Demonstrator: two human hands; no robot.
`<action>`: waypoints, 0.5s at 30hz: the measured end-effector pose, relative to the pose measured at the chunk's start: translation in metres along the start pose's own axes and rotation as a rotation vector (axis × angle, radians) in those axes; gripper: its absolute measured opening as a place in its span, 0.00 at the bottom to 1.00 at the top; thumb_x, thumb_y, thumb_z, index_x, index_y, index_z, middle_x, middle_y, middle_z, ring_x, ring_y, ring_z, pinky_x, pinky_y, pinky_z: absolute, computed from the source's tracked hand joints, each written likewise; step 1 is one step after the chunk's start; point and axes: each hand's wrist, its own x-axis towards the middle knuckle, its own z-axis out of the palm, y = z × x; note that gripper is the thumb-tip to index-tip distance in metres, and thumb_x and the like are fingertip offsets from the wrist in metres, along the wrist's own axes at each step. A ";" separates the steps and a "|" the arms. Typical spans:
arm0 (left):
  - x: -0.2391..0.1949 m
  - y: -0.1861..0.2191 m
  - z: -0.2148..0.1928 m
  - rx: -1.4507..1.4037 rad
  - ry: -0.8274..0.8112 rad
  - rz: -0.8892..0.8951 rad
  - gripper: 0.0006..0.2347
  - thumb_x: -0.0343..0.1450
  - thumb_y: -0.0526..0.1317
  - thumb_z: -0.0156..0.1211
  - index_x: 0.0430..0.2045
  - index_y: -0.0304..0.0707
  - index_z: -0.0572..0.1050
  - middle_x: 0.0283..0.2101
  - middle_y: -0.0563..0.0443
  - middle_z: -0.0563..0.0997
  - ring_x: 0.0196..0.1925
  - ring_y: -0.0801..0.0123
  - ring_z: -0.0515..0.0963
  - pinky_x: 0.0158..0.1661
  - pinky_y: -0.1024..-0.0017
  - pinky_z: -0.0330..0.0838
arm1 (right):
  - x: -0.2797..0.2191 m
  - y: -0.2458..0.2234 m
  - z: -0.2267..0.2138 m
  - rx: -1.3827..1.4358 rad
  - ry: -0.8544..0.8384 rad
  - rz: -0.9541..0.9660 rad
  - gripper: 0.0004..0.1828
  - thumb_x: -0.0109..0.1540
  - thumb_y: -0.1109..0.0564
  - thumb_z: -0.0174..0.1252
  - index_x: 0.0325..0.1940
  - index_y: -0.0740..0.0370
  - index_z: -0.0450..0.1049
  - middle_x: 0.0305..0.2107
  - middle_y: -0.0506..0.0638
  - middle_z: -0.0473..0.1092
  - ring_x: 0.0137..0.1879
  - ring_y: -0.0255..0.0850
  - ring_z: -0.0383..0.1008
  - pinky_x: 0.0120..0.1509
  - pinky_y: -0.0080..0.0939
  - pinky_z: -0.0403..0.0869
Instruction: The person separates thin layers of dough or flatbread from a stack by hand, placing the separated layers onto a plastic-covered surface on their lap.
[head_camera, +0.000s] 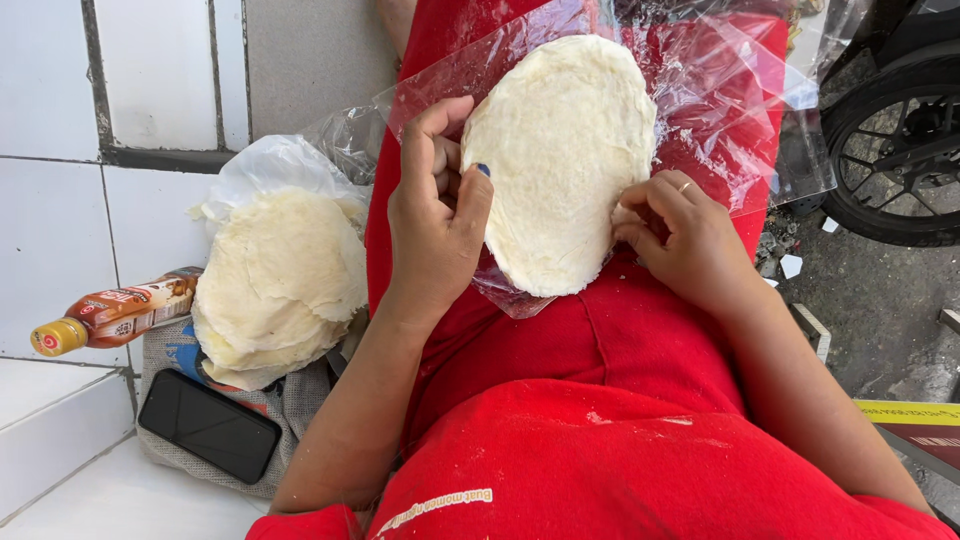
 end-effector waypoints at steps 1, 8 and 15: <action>0.001 -0.002 0.001 -0.001 0.001 0.028 0.17 0.75 0.33 0.48 0.60 0.43 0.65 0.34 0.55 0.68 0.32 0.75 0.66 0.36 0.76 0.68 | -0.002 0.004 0.003 -0.002 0.014 -0.017 0.06 0.65 0.65 0.62 0.45 0.65 0.72 0.37 0.52 0.70 0.45 0.46 0.70 0.50 0.41 0.68; 0.004 -0.006 0.001 -0.012 0.007 0.036 0.17 0.74 0.31 0.49 0.59 0.43 0.66 0.32 0.56 0.67 0.31 0.76 0.65 0.36 0.77 0.68 | -0.005 0.011 0.013 -0.004 0.129 -0.050 0.06 0.66 0.72 0.56 0.41 0.66 0.70 0.38 0.54 0.68 0.47 0.49 0.68 0.49 0.44 0.68; 0.003 -0.020 0.010 -0.041 0.078 0.063 0.17 0.74 0.33 0.49 0.58 0.47 0.68 0.31 0.50 0.74 0.26 0.73 0.73 0.27 0.73 0.74 | -0.016 0.005 0.013 -0.136 0.089 0.246 0.09 0.63 0.63 0.58 0.47 0.55 0.73 0.35 0.53 0.71 0.42 0.57 0.76 0.45 0.57 0.75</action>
